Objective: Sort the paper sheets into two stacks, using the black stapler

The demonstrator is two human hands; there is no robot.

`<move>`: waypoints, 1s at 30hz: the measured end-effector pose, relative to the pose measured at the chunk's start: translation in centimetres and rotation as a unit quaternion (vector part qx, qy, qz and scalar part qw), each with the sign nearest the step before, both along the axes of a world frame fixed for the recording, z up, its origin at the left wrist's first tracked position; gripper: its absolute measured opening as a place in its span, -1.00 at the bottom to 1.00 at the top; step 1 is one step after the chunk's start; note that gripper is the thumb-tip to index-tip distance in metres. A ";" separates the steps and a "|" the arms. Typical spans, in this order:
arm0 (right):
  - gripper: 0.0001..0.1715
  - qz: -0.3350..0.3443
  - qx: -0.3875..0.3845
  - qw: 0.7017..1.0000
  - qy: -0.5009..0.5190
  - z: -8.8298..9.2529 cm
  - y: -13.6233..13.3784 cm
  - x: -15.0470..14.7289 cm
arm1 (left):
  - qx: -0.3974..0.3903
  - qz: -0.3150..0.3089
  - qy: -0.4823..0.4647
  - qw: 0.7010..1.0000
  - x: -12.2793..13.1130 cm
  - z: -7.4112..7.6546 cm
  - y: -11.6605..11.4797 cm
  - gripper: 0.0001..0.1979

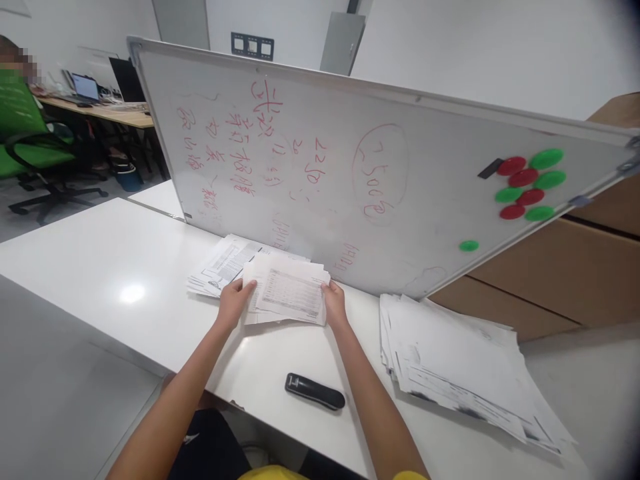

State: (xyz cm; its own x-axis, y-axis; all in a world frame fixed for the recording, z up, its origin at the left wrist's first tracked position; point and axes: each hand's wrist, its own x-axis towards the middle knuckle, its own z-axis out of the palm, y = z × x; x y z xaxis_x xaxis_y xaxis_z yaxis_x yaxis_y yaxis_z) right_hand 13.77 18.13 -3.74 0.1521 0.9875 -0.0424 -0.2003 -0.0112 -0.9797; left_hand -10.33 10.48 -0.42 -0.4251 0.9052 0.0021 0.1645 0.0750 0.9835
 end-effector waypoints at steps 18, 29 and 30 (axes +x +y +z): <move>-0.69 -0.125 0.149 0.979 -0.053 3.8 -9.9 7.8 | 0.173 -0.239 0.321 0.900 0.2 3.5 -0.3 -0.37; -0.77 -0.168 0.153 0.973 -0.040 2.7 -14.3 11.4 | 0.077 -0.328 0.006 0.942 8.8 1.0 0.0 -0.29; -0.77 -0.175 0.149 0.973 -0.034 2.4 -14.3 11.6 | 0.062 -0.317 0.005 0.946 9.0 0.8 0.0 -0.35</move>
State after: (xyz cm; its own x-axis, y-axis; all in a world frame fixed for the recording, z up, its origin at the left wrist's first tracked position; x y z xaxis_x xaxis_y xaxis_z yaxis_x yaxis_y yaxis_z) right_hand 25.36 3.81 -1.34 0.4731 0.8419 0.2594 -0.0760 0.3324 -0.9401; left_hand -1.29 10.43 0.37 0.2042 0.9708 0.1262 0.1466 -0.1577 0.9765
